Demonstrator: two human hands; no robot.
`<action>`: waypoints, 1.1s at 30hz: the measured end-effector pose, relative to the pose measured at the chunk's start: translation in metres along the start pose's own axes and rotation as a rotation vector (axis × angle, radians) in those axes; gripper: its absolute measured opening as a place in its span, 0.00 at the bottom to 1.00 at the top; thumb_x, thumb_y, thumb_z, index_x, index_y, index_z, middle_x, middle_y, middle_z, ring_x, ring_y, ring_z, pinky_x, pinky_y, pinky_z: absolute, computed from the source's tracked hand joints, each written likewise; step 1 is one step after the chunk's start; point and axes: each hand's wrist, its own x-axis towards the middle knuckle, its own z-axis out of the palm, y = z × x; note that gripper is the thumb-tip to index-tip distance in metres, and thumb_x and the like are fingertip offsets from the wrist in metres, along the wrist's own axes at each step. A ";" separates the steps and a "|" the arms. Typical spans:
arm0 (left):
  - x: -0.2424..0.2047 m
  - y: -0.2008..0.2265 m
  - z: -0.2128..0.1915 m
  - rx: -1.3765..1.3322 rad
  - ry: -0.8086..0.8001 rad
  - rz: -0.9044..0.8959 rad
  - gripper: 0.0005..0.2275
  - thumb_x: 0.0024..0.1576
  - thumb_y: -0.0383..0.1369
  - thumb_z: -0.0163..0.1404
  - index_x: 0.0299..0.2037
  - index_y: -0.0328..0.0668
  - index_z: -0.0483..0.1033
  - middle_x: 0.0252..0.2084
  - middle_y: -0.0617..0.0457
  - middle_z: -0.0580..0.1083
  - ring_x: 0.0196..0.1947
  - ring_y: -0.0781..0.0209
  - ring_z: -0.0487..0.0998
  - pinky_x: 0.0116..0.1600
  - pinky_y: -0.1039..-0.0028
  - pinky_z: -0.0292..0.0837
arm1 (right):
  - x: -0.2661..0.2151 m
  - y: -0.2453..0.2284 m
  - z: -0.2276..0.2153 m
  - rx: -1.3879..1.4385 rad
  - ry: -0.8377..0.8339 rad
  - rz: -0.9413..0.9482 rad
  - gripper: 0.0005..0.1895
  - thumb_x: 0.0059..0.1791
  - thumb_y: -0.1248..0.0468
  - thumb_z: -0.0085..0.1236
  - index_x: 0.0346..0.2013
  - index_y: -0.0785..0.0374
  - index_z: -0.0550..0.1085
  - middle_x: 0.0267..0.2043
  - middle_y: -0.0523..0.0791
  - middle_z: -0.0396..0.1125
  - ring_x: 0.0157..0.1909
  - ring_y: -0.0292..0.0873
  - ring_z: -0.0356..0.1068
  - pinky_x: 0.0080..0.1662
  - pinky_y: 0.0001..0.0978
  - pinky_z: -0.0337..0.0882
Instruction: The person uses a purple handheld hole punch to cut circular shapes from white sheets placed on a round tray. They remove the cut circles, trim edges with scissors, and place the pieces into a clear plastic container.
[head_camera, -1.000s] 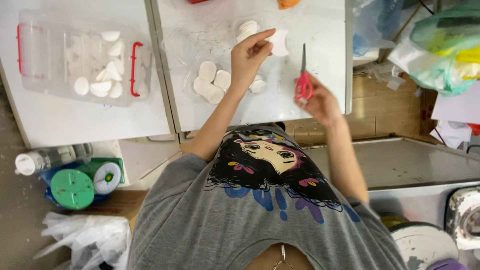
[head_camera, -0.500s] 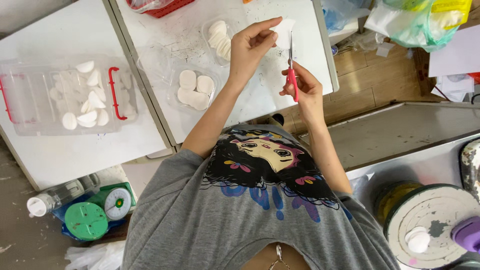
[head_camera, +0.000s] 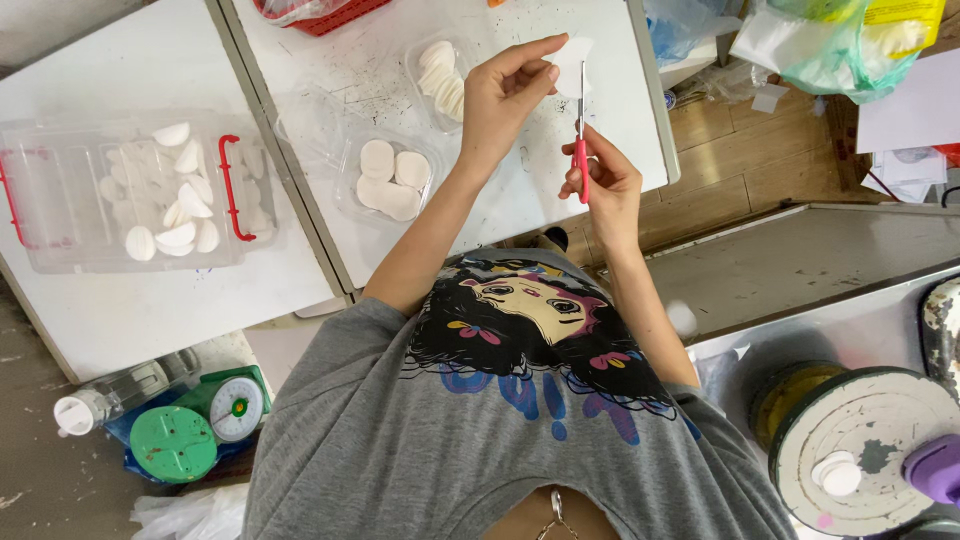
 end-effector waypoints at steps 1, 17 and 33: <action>0.000 -0.001 0.000 -0.004 0.001 -0.003 0.13 0.63 0.24 0.56 0.57 0.42 0.80 0.37 0.55 0.80 0.36 0.70 0.80 0.47 0.77 0.80 | 0.000 0.001 0.001 -0.009 0.011 0.010 0.30 0.49 0.69 0.62 0.66 0.69 0.70 0.49 0.50 0.73 0.32 0.35 0.70 0.37 0.28 0.74; -0.016 -0.021 -0.015 0.077 0.062 -0.094 0.13 0.59 0.23 0.57 0.54 0.38 0.80 0.36 0.53 0.82 0.34 0.70 0.81 0.42 0.79 0.78 | 0.022 0.035 -0.002 0.020 0.012 0.023 0.26 0.51 0.71 0.65 0.65 0.69 0.71 0.47 0.50 0.73 0.30 0.34 0.71 0.32 0.27 0.75; -0.082 -0.092 -0.089 1.190 -0.160 0.170 0.05 0.54 0.23 0.56 0.38 0.38 0.81 0.42 0.47 0.79 0.42 0.47 0.79 0.48 0.61 0.75 | 0.037 0.121 -0.045 -1.366 0.139 -0.442 0.25 0.43 0.70 0.70 0.54 0.65 0.75 0.66 0.58 0.62 0.61 0.60 0.66 0.57 0.51 0.70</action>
